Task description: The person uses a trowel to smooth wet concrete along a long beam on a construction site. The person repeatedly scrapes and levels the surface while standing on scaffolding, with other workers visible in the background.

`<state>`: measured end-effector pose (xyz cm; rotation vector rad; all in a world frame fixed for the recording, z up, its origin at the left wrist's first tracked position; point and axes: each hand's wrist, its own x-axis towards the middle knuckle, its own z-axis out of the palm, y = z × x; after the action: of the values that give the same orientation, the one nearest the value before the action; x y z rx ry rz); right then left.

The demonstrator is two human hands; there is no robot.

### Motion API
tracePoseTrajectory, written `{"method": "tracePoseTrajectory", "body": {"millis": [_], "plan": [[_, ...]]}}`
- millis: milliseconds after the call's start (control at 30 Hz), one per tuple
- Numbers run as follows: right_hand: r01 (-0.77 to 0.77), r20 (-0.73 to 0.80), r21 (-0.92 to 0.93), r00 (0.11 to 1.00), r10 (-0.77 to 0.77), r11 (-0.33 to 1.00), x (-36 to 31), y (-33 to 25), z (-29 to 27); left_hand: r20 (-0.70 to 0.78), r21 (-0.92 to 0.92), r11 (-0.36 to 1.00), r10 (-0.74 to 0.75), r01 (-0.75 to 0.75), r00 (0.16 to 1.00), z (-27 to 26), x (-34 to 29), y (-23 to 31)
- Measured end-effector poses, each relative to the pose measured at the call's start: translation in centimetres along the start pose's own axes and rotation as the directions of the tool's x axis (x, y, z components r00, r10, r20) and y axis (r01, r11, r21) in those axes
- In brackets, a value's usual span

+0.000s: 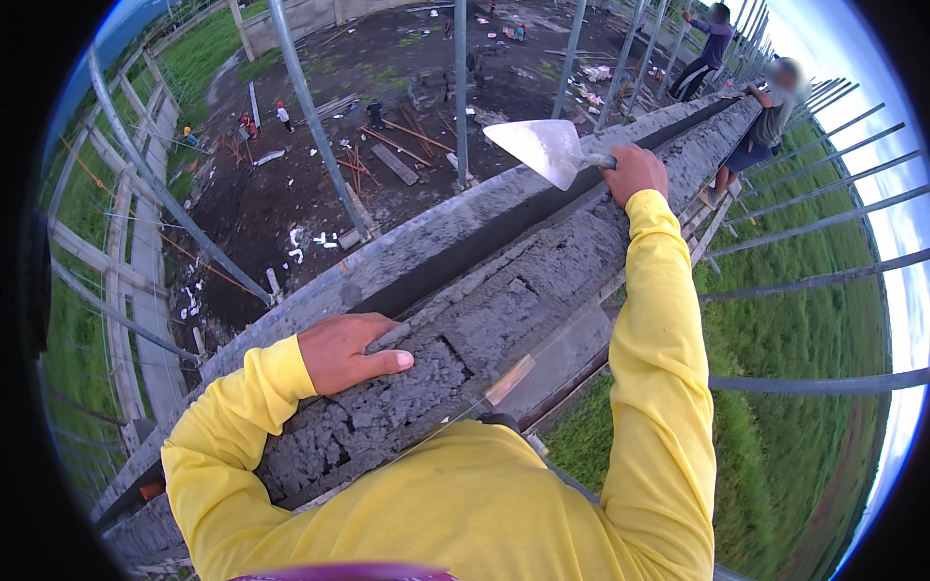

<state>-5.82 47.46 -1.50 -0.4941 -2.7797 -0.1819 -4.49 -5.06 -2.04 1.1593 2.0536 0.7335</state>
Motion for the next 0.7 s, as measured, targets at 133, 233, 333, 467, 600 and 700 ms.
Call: {"method": "tracePoseTrajectory", "body": {"millis": [133,233,333,467,600,700], "plan": [[0.006,-0.005,0.000,1.000,-0.006,1.000,0.01,0.05,0.03,0.015,0.004,1.000,-0.018,0.018,1.000,-0.20,-0.02,0.16],[0.010,-0.009,0.000,1.000,-0.010,1.000,0.05,0.11,0.15,0.000,-0.009,1.000,-0.015,0.015,1.000,-0.15,-0.04,0.18],[0.005,-0.005,-0.001,1.000,-0.005,1.000,0.10,0.18,0.17,-0.004,-0.008,1.000,-0.009,0.009,1.000,-0.05,-0.01,0.08],[0.004,-0.012,0.007,1.000,-0.004,1.000,0.03,0.12,0.12,-0.005,-0.013,1.000,-0.012,0.012,1.000,-0.06,0.07,0.10],[-0.009,0.004,0.013,1.000,0.009,1.000,0.03,0.09,0.04,0.010,-0.024,0.999,-0.022,0.022,1.000,-0.27,0.01,0.42],[-0.017,0.018,0.004,1.000,0.016,1.000,0.12,0.04,0.01,0.020,-0.027,0.999,-0.039,0.039,0.999,-0.39,-0.02,0.64]]}}
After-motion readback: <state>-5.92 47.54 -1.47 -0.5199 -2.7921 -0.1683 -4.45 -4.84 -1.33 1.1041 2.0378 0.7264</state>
